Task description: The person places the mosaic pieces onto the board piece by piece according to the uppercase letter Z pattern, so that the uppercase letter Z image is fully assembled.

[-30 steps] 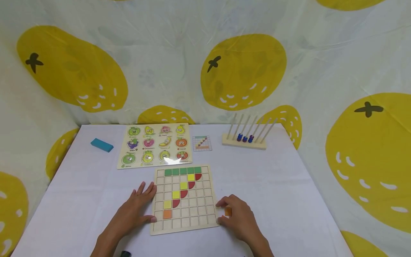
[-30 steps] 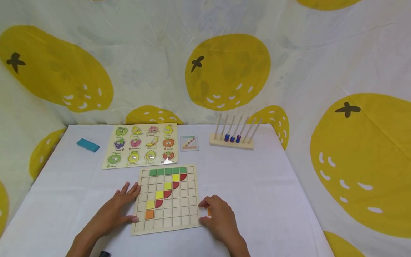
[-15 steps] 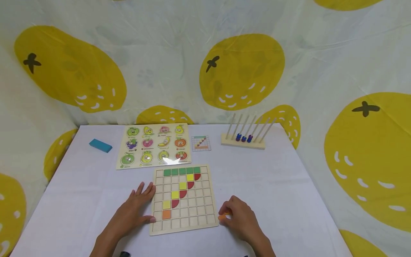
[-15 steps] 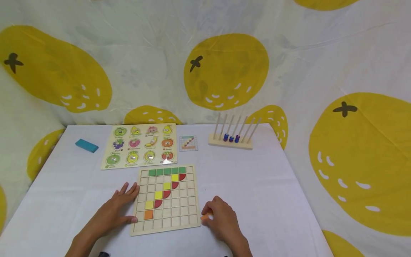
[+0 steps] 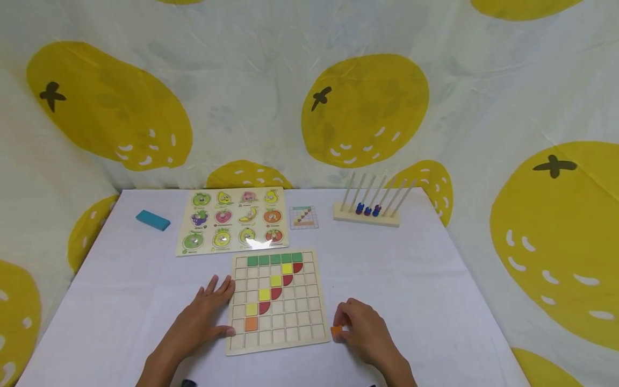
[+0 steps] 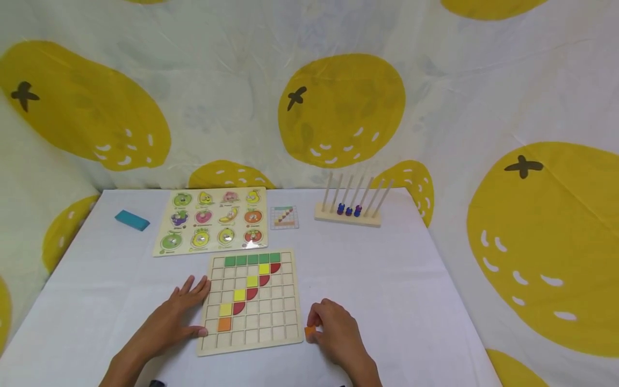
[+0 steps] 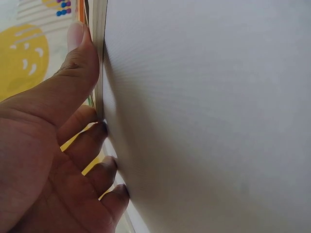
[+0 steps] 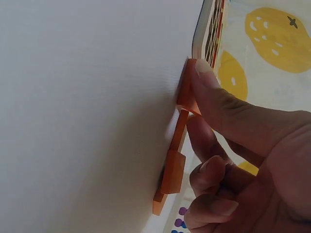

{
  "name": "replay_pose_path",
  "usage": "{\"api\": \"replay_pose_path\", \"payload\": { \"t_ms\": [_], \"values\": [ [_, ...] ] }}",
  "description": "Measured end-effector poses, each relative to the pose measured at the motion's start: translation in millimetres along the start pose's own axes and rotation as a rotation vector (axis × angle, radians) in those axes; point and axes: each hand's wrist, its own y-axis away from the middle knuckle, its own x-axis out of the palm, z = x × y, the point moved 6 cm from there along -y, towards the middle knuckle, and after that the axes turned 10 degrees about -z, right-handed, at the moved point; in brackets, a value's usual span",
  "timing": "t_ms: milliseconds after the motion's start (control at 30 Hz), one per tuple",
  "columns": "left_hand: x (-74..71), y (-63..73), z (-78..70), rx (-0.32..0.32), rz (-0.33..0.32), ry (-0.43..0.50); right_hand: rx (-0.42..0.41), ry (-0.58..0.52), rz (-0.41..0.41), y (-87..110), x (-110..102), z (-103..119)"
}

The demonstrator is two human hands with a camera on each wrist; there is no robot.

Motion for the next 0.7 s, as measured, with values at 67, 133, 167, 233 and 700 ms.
{"api": "replay_pose_path", "payload": {
  "t_ms": [67,133,167,233,700],
  "values": [
    [-0.2,0.3,-0.2,0.002,-0.002,0.002,0.007,-0.016,-0.015,0.0,-2.1,-0.5],
    [-0.4,0.5,-0.6,0.003,-0.002,0.0,0.009,-0.038,-0.034,-0.3,-4.1,-0.6],
    [-0.7,0.7,-1.0,0.003,-0.002,-0.001,0.002,-0.055,-0.047,-1.1,-5.2,-0.3],
    [-1.0,0.6,-1.4,0.007,-0.004,-0.012,-0.014,-0.098,-0.067,-3.1,-6.3,1.6],
    [-2.6,0.7,-4.3,-0.009,0.003,-0.005,-0.115,-0.297,0.013,-16.4,22.2,50.9]
  ]
}}
